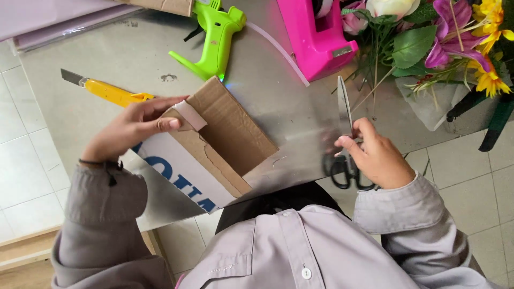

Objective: The person constructs a small box by attaching a white foam block to a piece of cardboard. They use a hot glue gun to secure the foam, then wrap the cardboard around it and trim the excess with scissors.

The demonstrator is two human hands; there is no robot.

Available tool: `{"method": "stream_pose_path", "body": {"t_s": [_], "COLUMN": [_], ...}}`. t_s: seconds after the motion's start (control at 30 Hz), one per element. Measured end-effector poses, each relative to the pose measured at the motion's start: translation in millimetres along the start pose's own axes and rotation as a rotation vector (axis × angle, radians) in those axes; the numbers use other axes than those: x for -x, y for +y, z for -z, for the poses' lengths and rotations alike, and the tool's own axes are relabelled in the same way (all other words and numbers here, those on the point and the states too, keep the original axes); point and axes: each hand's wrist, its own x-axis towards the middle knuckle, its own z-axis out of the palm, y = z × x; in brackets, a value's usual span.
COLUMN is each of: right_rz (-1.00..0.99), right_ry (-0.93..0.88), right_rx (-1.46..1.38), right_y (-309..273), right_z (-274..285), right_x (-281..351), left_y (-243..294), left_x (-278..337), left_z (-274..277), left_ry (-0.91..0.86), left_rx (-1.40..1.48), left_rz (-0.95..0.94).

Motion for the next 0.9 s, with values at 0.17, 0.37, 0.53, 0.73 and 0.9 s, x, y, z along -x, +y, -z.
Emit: {"method": "stream_pose_path", "body": {"t_s": [0.17,0.37,0.53,0.73,0.9], "right_rz": [0.138,0.276,0.639,0.842,0.857], "right_ry": [-0.471,-0.869,-0.559,-0.137,-0.076], "right_rx": [-0.667,-1.501,-0.3,0.275,0.355], "right_y": [-53.6,-92.7,-141.7,-171.9,-167.5], "right_z": [0.7,1.6,32.3,23.4,8.4], "right_x": [0.3,0.0,3.9,40.2,50.8], "left_y": [-67.6,-106.9,-103.1,-60.0,-45.2], "left_x": [12.0,18.6,21.8,43.4,51.3], "left_z": [-33.0,-64.4,-101.8,-155.1,-184.2], "left_ry": [0.12,0.261,0.368,0.626,0.752], "left_rx": [0.206,0.492,0.551,0.382,0.124], "left_rz": [-0.177,-0.305,-0.473,-0.639,-0.643]}}
